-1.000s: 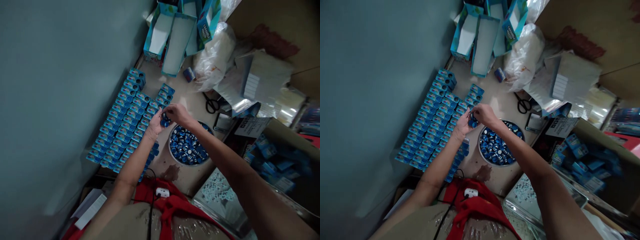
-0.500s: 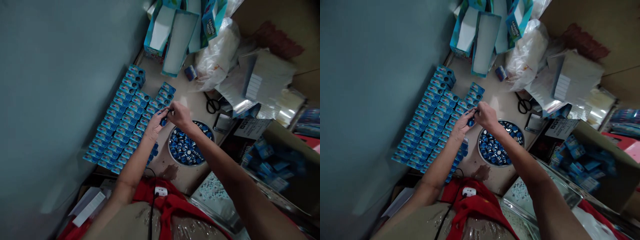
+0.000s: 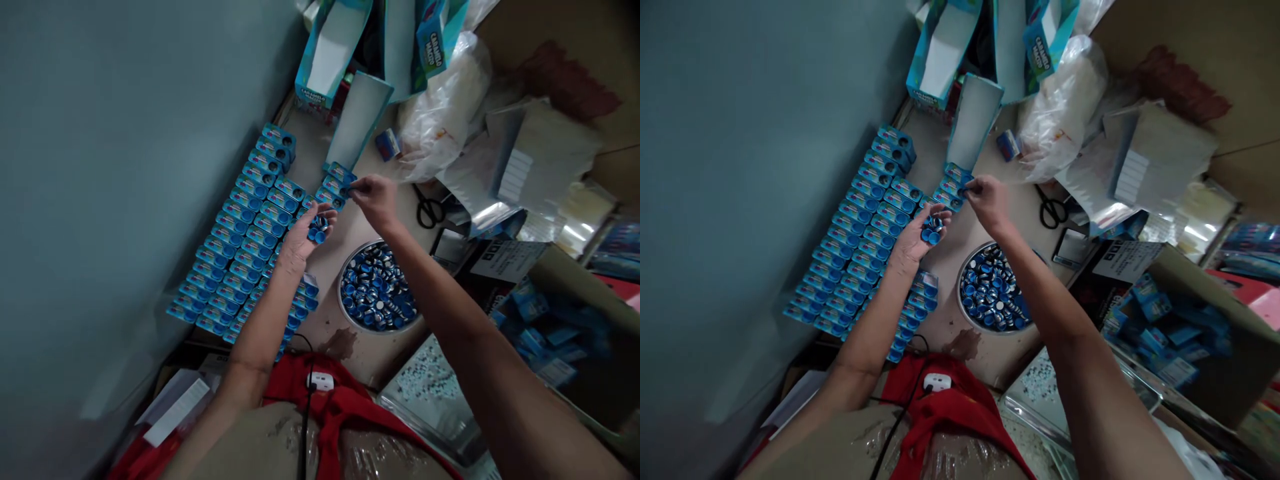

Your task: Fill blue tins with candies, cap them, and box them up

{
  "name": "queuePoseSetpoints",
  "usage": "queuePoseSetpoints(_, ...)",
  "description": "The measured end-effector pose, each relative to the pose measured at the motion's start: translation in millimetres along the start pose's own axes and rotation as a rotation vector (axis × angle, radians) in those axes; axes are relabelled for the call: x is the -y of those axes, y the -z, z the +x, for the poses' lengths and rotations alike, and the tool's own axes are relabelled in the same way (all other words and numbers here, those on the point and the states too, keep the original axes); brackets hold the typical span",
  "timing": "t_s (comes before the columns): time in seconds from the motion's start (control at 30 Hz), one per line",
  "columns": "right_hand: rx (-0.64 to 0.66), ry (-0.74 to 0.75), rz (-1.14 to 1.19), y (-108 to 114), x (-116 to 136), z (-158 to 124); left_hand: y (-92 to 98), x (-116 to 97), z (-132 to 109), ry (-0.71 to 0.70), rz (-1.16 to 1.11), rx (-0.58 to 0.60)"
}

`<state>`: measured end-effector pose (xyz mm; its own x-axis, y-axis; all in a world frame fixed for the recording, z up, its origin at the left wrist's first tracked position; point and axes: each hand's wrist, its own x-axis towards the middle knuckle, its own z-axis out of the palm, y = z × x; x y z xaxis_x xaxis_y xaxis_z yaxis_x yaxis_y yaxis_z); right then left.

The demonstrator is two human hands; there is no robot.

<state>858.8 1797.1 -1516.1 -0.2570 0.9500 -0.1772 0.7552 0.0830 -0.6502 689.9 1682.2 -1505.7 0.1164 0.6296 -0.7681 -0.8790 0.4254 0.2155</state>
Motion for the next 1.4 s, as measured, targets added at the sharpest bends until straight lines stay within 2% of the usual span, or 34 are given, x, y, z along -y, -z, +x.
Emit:
queuePoseSetpoints(0.17,0.116,-0.019,-0.317,-13,-8,43,6.8,-16,-4,0.071,-0.037,0.060)
queuePoseSetpoints(0.27,0.153,-0.084,-0.326,-16,-23,70,10.2,-15,0,0.094,-0.031,0.096)
queuePoseSetpoints(0.37,0.157,-0.056,-0.273,-12,-28,82,13.1,-11,3,0.116,-0.051,0.097)
queuePoseSetpoints(0.43,0.130,-0.018,-0.271,-7,-16,71,14.8,-9,2,0.145,-0.083,0.086)
queuePoseSetpoints(0.53,0.105,0.071,-0.256,-3,15,31,18.5,-6,0,0.202,-0.113,0.078)
queuePoseSetpoints(0.6,0.159,0.159,-0.213,-4,34,-2,21.5,-3,2,0.217,-0.109,0.059)
queuePoseSetpoints(0.67,0.279,0.229,-0.179,-7,46,-30,23.2,3,5,0.215,-0.092,0.019)
queuePoseSetpoints(0.77,0.406,0.256,-0.129,-11,50,-56,20.9,14,8,0.234,-0.080,-0.038)
queuePoseSetpoints(0.87,0.396,0.200,-0.015,-10,42,-61,16.2,25,7,0.250,-0.103,-0.098)
queuePoseSetpoints(0.97,0.233,0.079,0.039,-8,30,-46,14.5,26,1,0.262,-0.127,-0.074)
queuePoseSetpoints(1.03,0.120,0.010,-0.032,-8,21,-30,14.8,19,-4,0.267,-0.133,-0.006)
queuePoseSetpoints(1.07,0.104,-0.003,-0.087,-9,17,-21,14.9,13,-7,0.251,-0.135,0.022)
queuePoseSetpoints(1.27,0.167,0.071,-0.305,-25,-6,22,11.2,-23,-6,0.034,-0.160,0.028)
queuePoseSetpoints(1.4,0.165,0.034,-0.327,-29,-17,44,8.2,-31,2,-0.067,-0.156,-0.018)
